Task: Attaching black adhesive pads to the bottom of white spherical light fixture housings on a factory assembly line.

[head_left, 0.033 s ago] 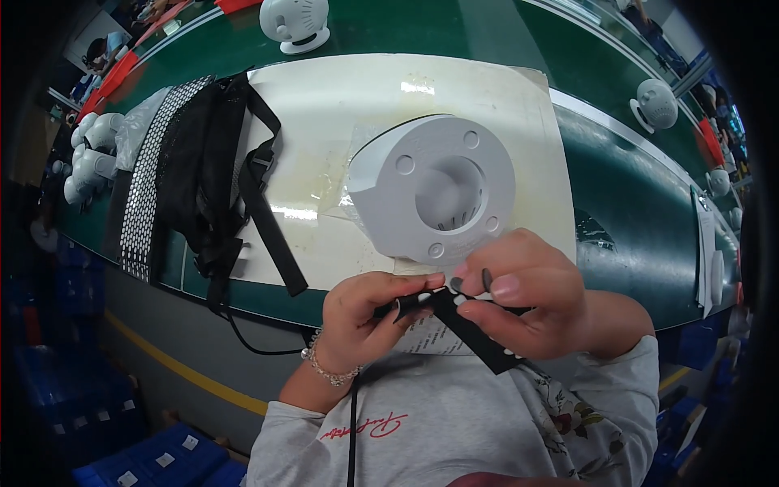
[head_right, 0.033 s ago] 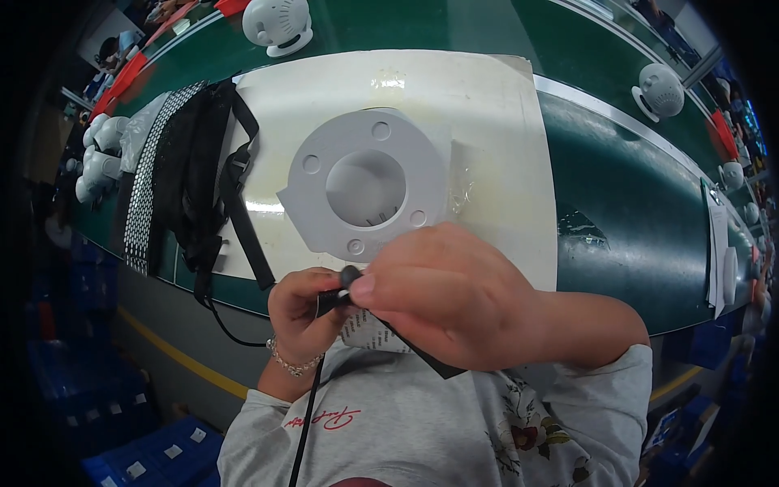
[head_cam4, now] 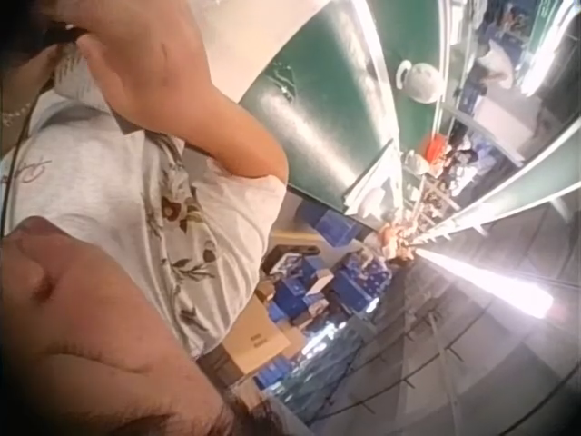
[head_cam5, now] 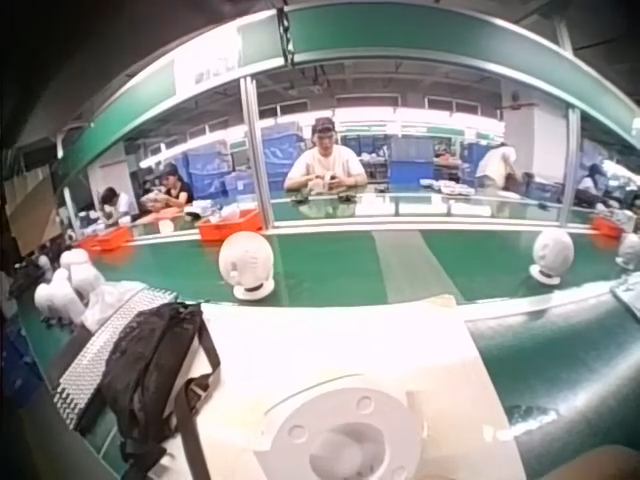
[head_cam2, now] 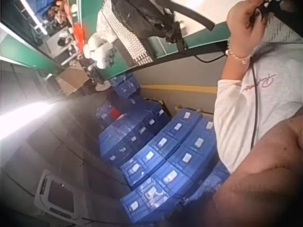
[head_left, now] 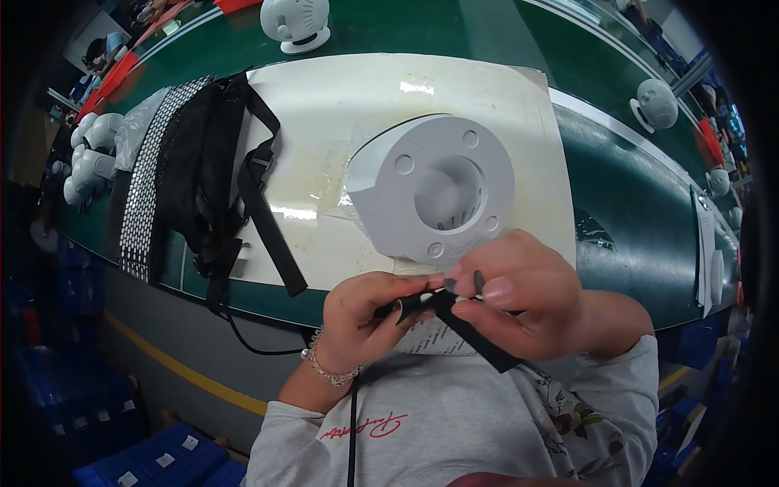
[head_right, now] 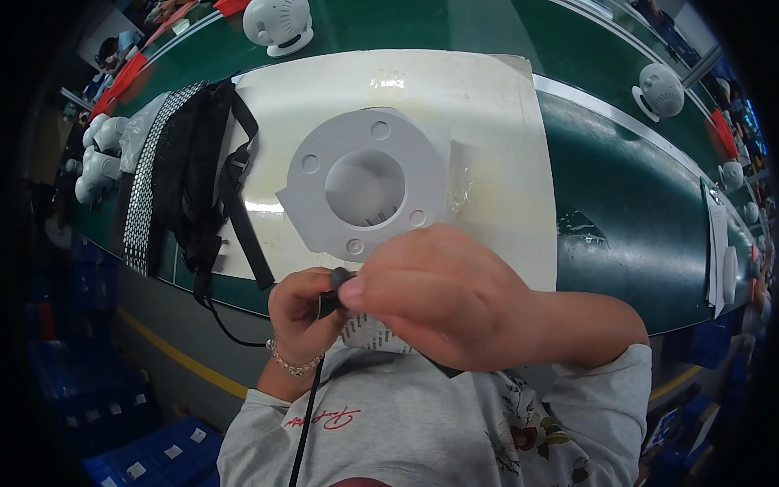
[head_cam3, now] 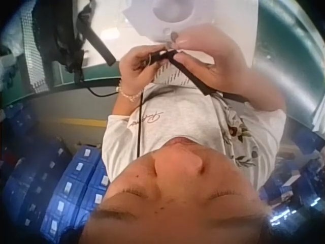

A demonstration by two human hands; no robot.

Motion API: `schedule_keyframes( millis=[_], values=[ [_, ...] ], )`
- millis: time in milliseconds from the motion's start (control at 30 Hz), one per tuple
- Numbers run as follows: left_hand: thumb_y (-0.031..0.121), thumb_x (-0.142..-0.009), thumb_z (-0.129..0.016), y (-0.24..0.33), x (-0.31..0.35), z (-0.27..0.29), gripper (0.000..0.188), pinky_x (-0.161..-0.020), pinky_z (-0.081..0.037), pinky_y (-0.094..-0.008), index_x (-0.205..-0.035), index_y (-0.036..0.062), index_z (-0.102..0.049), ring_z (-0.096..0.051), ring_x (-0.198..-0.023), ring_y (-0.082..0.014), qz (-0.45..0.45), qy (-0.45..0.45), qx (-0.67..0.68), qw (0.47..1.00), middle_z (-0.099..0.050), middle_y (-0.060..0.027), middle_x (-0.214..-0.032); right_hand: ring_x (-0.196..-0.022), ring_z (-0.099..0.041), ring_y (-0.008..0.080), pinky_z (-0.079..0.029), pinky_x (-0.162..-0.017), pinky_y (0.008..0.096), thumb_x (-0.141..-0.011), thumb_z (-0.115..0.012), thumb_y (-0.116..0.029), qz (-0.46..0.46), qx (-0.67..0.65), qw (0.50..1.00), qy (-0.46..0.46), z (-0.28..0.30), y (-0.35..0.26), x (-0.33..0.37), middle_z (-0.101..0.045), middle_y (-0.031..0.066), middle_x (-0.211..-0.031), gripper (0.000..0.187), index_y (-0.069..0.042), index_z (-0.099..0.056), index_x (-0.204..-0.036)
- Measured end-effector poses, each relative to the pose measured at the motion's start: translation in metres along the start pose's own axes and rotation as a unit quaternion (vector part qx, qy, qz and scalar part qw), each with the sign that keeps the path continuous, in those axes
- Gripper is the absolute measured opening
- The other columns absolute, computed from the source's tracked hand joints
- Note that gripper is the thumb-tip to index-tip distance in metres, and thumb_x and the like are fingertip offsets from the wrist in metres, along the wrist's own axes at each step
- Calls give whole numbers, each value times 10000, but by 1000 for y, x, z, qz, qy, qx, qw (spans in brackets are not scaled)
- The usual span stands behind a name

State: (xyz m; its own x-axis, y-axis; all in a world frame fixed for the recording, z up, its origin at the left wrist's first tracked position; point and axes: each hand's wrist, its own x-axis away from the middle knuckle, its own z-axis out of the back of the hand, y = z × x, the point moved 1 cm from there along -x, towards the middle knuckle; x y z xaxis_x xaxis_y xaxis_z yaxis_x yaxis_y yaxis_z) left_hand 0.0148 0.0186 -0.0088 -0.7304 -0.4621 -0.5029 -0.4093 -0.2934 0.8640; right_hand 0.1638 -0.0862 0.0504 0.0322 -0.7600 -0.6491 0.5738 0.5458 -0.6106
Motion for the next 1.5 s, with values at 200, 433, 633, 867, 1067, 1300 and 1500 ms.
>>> schedule_keyframes(
  millis=[200,433,633,867,1067,1300,1500],
  values=[
    [-13,-663,-615,3,0,8,315,-597,-466,-264,-974,12,-568,-611,-689,-208,-8,-43,-94,995,-630,-121,-900,-667,-565,232,-434,-562,312,-652,-640,83,49,-4,999,-18,-9,-1,-10,-554,104,-830,427,-66,-452,-1005],
    [54,-653,-686,0,-3,7,317,-607,-466,-260,-942,17,-560,-606,-685,-207,3,-41,-27,999,-633,-112,-896,-597,-523,226,-441,-521,328,-688,-586,91,23,-96,983,-155,2,5,-11,-526,86,-780,381,-62,-439,-1004],
    [57,-642,-729,1,-7,5,395,-717,-475,-305,-950,-14,-494,-607,-827,-248,-33,-55,-97,993,-608,-166,-871,-775,-497,150,-438,-701,275,-716,-531,121,-9,-40,992,120,28,33,-35,-455,79,-922,586,-93,-294,-1208],
    [17,-694,-677,-2,-5,4,427,-721,-470,-295,-1041,-4,-429,-604,-827,-239,-50,-39,-128,990,-606,-168,-868,-813,-510,129,-431,-712,239,-745,-501,109,-121,34,989,83,34,26,-48,-455,90,-988,581,-69,-264,-1245],
    [15,-666,-681,-3,-5,0,654,-623,-473,-269,-1221,2,-336,-614,-745,-225,-22,6,-130,991,-618,-142,-861,-776,-599,178,-473,-591,260,-727,-512,121,18,248,969,-6,35,12,-53,-569,134,-979,459,-35,-403,-1145],
    [0,-676,-658,1,-10,0,796,-670,-476,-291,-1318,3,-188,-612,-759,-243,-18,-15,-147,989,-611,-152,-852,-787,-573,171,-401,-808,306,-691,-576,102,32,280,959,-28,31,6,-58,-455,169,-1094,637,-30,-272,-1235],
    [16,-685,-655,0,-10,1,786,-677,-474,-293,-1318,10,-189,-610,-762,-262,-25,-23,-148,988,-608,-152,-863,-774,-491,116,-383,-810,268,-748,-529,71,-99,87,991,-19,12,19,-68,-466,117,-977,539,-19,-294,-1225]
  ],
)
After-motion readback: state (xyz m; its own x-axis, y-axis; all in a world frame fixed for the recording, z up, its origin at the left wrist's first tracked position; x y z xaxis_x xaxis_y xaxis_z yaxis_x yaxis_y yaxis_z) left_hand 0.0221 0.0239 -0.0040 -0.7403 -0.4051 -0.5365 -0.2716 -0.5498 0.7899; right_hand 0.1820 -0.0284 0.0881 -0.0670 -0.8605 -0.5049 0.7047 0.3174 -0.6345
